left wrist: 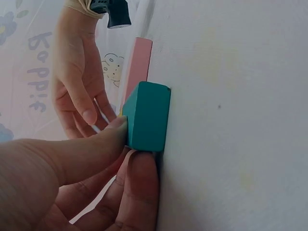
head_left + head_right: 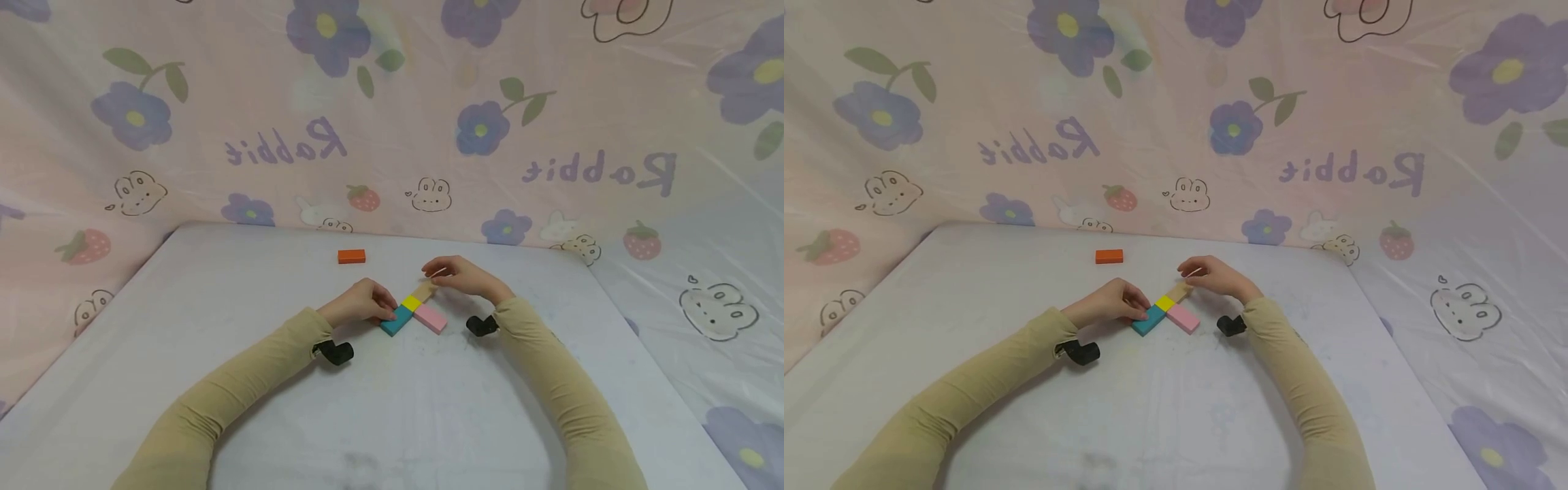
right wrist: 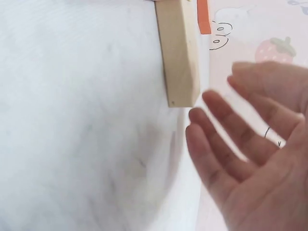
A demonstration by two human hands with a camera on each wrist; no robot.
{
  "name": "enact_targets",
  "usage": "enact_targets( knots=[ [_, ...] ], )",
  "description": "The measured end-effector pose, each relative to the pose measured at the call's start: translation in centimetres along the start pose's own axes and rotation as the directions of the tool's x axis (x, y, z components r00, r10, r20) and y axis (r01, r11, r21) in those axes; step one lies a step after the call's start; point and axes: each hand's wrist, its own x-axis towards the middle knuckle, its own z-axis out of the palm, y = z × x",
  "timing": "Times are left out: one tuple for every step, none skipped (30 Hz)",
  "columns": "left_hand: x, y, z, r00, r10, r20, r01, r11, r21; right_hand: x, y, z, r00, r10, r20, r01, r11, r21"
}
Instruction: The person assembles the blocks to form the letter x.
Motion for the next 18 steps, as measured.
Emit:
enact_targets(
  knots=[
    [0.0, 0.0, 0.0, 1.000, 0.000, -0.002, 0.000, 1.000, -0.001, 0.0, 0.1, 0.0, 1.000, 0.024, -0.014, -0.024, 1.000, 0.002],
    [0.0, 0.0, 0.0, 1.000, -0.001, -0.002, 0.001, 1.000, 0.000, -0.1, 0.1, 0.1, 0.999, 0.047, -0.026, -0.047, 0.999, 0.011],
    [0.1, 0.0, 0.0, 1.000, 0.001, -0.003, -0.001, 1.000, 0.002, -0.1, 0.2, 0.1, 0.997, 0.070, -0.038, -0.069, 0.997, 0.019],
    [0.1, -0.1, 0.0, 1.000, 0.001, -0.003, -0.001, 1.000, 0.004, -0.1, 0.3, 0.2, 0.995, 0.092, -0.047, -0.091, 0.995, 0.031],
    [0.1, -0.1, 0.0, 1.000, 0.001, -0.002, -0.001, 1.000, 0.005, -0.1, 0.3, 0.2, 0.992, 0.111, -0.054, -0.109, 0.993, 0.045],
    [0.2, -0.1, 0.0, 1.000, 0.001, -0.001, -0.001, 1.000, 0.008, -0.1, 0.4, 0.3, 0.990, 0.132, -0.058, -0.128, 0.990, 0.061],
    [0.2, -0.2, 0.0, 1.000, 0.001, -0.002, -0.001, 1.000, 0.012, 0.0, 0.5, 0.4, 0.987, 0.148, -0.060, -0.143, 0.987, 0.075],
    [0.2, -0.3, 0.0, 1.000, 0.000, -0.001, 0.000, 1.000, 0.013, 0.1, 0.6, 0.5, 0.985, 0.162, -0.059, -0.157, 0.984, 0.088],
    [0.2, -0.3, 0.0, 1.000, 0.000, -0.002, 0.000, 1.000, 0.011, 0.1, 0.6, 0.6, 0.983, 0.176, -0.056, -0.171, 0.981, 0.095],
    [0.2, -0.4, 0.0, 1.000, -0.002, -0.003, 0.002, 1.000, 0.010, 0.2, 0.8, 0.7, 0.981, 0.186, -0.054, -0.180, 0.979, 0.099],
    [0.2, -0.4, 0.0, 1.000, -0.001, -0.003, 0.001, 1.000, 0.008, 0.2, 0.9, 0.8, 0.980, 0.192, -0.052, -0.186, 0.978, 0.098],
    [0.2, -0.4, 0.1, 1.000, 0.000, -0.004, 0.000, 1.000, 0.009, 0.3, 1.0, 0.9, 0.978, 0.200, -0.052, -0.194, 0.976, 0.099],
    [0.2, -0.5, 0.1, 1.000, 0.002, -0.005, -0.002, 1.000, 0.007, 0.3, 1.1, 1.0, 0.978, 0.203, -0.053, -0.198, 0.976, 0.095],
    [0.2, -0.5, 0.0, 1.000, 0.002, -0.005, -0.002, 1.000, 0.004, 0.3, 1.2, 1.0, 0.977, 0.207, -0.055, -0.202, 0.975, 0.089],
    [0.2, -0.5, 0.0, 1.000, 0.003, -0.006, -0.003, 1.000, 0.003, 0.3, 1.2, 1.1, 0.975, 0.214, -0.062, -0.209, 0.975, 0.080],
    [0.2, -0.5, 0.1, 1.000, 0.008, -0.007, -0.008, 1.000, 0.006, 0.2, 1.2, 1.1, 0.972, 0.224, -0.072, -0.219, 0.973, 0.075],
    [0.2, -0.4, 0.1, 1.000, 0.010, -0.007, -0.010, 1.000, 0.007, 0.2, 1.2, 1.2, 0.969, 0.235, -0.080, -0.229, 0.970, 0.075],
    [0.2, -0.4, 0.1, 1.000, 0.012, -0.008, -0.012, 1.000, 0.006, 0.2, 1.2, 1.2, 0.965, 0.247, -0.089, -0.240, 0.968, 0.078]
  ],
)
